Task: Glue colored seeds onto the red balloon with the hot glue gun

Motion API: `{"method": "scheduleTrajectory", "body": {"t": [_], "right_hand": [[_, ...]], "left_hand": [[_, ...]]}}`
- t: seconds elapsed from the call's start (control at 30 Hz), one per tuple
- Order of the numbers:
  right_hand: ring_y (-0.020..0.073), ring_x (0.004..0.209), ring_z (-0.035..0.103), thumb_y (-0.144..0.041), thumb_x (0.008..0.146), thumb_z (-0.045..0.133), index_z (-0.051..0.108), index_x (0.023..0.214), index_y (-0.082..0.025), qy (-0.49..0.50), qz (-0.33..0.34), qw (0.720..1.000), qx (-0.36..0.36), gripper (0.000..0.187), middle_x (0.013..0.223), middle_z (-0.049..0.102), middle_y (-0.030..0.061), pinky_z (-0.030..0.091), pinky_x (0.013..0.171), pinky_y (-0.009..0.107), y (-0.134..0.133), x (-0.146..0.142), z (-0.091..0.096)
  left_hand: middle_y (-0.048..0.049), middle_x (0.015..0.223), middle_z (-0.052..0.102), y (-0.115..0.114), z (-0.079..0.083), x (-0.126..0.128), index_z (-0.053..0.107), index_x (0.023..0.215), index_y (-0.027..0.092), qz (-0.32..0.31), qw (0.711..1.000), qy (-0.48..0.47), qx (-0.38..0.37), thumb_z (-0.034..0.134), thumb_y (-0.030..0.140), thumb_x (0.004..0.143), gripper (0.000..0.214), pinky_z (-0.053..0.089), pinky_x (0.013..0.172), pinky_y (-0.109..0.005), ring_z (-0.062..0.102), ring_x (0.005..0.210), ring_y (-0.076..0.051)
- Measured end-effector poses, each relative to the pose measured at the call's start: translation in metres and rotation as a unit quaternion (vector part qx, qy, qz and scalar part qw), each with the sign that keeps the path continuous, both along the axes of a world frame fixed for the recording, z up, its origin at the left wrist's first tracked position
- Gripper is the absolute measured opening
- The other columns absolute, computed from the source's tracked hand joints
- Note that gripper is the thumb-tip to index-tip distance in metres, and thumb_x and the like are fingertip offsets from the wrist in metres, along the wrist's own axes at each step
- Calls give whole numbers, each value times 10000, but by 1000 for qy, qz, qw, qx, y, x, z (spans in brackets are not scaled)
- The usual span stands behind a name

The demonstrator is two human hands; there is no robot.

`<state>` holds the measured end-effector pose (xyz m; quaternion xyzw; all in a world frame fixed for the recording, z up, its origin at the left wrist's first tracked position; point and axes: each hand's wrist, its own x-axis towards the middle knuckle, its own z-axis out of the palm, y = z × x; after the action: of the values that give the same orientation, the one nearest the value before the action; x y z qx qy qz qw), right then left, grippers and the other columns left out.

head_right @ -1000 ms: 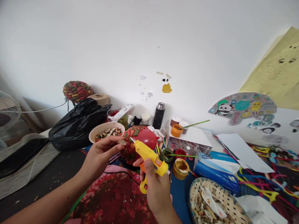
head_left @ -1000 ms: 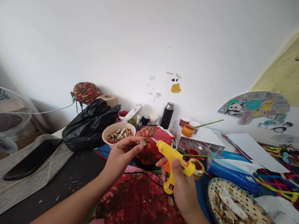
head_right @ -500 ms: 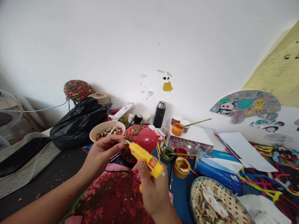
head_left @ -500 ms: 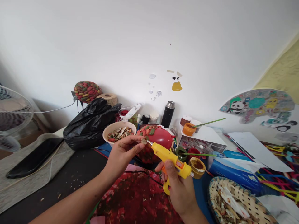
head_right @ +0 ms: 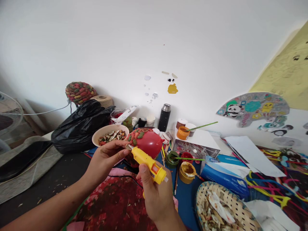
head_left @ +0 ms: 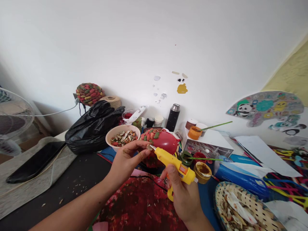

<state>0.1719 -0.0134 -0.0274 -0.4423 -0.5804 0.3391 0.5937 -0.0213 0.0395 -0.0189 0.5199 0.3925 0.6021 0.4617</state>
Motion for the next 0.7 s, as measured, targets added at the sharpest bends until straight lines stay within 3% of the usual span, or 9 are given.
{"method": "scheduleTrajectory", "body": {"t": [0.7], "right_hand": [[144,472,476,-749,1058,609,692,633,-227,-28,-10,1000,8,679,529,515,-20,428,490,274,-1,-2,4]], "left_hand": [[-95,991,872,3,-4,-2,892,959,200,0,1000,18,7,996,518,755,392,621,826,-334,764,913,-261]]}}
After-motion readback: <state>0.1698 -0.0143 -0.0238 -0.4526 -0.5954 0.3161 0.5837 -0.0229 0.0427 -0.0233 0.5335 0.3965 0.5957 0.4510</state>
